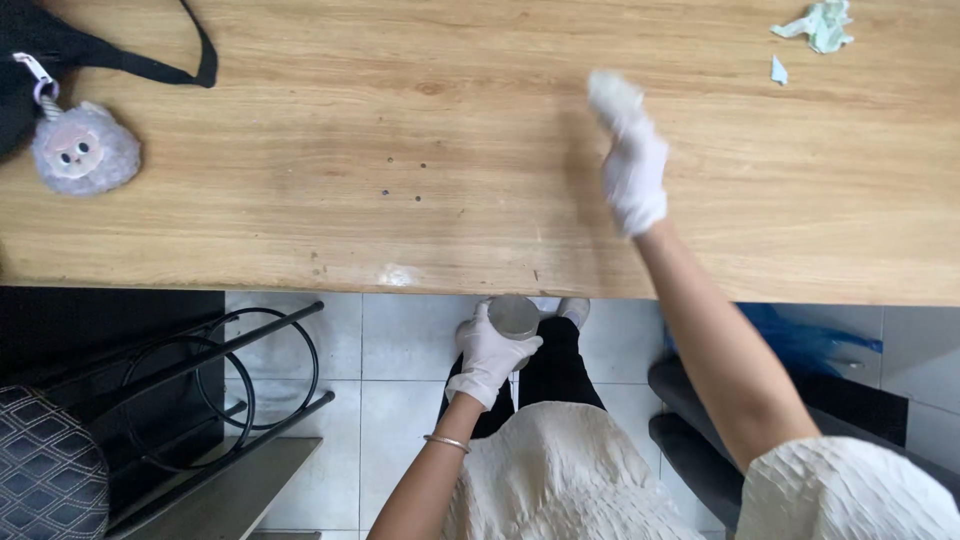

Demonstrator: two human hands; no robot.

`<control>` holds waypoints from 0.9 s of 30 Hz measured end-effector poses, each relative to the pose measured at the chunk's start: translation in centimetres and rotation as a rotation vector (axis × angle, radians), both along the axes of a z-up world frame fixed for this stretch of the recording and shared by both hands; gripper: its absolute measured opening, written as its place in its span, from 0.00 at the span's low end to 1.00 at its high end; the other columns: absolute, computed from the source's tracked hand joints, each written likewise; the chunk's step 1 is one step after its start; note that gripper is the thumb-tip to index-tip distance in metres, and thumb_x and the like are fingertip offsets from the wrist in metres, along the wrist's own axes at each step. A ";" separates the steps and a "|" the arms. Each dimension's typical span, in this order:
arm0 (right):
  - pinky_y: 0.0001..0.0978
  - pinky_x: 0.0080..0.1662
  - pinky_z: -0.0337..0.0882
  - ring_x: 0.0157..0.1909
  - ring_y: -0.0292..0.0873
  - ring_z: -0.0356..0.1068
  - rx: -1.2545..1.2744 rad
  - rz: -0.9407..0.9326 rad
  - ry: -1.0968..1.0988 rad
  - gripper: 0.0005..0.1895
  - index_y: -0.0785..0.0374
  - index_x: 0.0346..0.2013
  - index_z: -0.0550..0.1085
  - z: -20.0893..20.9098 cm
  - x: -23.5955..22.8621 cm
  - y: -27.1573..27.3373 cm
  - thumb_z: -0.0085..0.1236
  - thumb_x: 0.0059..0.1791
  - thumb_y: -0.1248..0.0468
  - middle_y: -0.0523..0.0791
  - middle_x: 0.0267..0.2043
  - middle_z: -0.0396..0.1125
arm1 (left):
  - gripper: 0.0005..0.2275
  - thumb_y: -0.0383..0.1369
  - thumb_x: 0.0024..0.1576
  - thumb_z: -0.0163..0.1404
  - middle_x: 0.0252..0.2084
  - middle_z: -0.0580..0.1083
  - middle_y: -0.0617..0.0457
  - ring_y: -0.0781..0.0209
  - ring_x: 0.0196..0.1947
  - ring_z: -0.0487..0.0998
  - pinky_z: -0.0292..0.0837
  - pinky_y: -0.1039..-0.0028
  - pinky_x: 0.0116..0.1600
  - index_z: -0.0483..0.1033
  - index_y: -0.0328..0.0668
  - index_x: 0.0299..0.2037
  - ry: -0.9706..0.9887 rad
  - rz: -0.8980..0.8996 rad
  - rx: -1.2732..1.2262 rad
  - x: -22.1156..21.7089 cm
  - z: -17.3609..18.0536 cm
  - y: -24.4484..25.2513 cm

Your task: The person uses a heat gun to soften wax residue inside a glass jar and wipes the jar with a tissue, then wipes the wooden table surface with tissues. They then move to a shelf, handle wrapped candle products, read a paper slip, and pick up flower-shaped silicone molds from the shelf.

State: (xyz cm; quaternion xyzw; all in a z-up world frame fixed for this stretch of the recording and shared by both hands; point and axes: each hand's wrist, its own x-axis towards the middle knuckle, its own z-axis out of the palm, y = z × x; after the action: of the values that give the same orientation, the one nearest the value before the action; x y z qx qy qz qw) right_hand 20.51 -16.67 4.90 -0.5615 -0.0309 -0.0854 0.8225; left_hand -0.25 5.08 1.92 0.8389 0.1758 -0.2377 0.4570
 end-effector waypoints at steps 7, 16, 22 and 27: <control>0.43 0.77 0.51 0.78 0.53 0.53 -1.199 0.021 -0.213 0.35 0.58 0.68 0.69 -2.4 -1.4 6.1 0.37 0.50 0.86 0.50 0.75 0.56 | 0.39 0.36 0.34 0.73 0.52 0.77 0.45 0.53 0.52 0.79 0.74 0.68 0.58 0.65 0.38 0.57 -0.098 0.177 -0.112 -0.5 -0.5 3.0; 0.44 0.76 0.50 0.77 0.51 0.56 -0.787 0.774 -0.277 0.27 0.59 0.68 0.68 3.8 -12.0 7.8 0.24 0.59 0.68 0.47 0.73 0.62 | 0.40 0.33 0.33 0.72 0.51 0.76 0.44 0.52 0.51 0.79 0.76 0.67 0.57 0.65 0.37 0.57 -0.079 0.132 -0.104 0.0 1.1 4.0; 0.43 0.77 0.50 0.77 0.47 0.56 -0.178 0.143 0.039 0.24 0.66 0.63 0.70 4.2 9.8 5.7 0.44 0.58 0.53 0.52 0.72 0.62 | 0.38 0.33 0.33 0.75 0.50 0.76 0.42 0.48 0.52 0.77 0.74 0.64 0.58 0.68 0.39 0.55 -0.071 0.156 -0.019 0.0 2.3 4.2; 0.53 0.73 0.46 0.69 0.69 0.39 -0.126 -0.112 0.492 0.26 0.86 0.63 0.56 3.9 12.0 10.3 0.52 0.60 0.67 0.70 0.66 0.42 | 0.39 0.33 0.35 0.71 0.54 0.76 0.46 0.52 0.55 0.78 0.73 0.68 0.61 0.64 0.42 0.59 0.064 0.290 -0.106 0.7 3.2 5.8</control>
State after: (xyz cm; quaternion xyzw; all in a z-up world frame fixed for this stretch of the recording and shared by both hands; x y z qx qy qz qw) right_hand 32.48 -6.32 8.84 -0.6164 0.1957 0.0104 0.7627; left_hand 0.46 10.91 5.08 0.7714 0.2966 -0.2048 0.5244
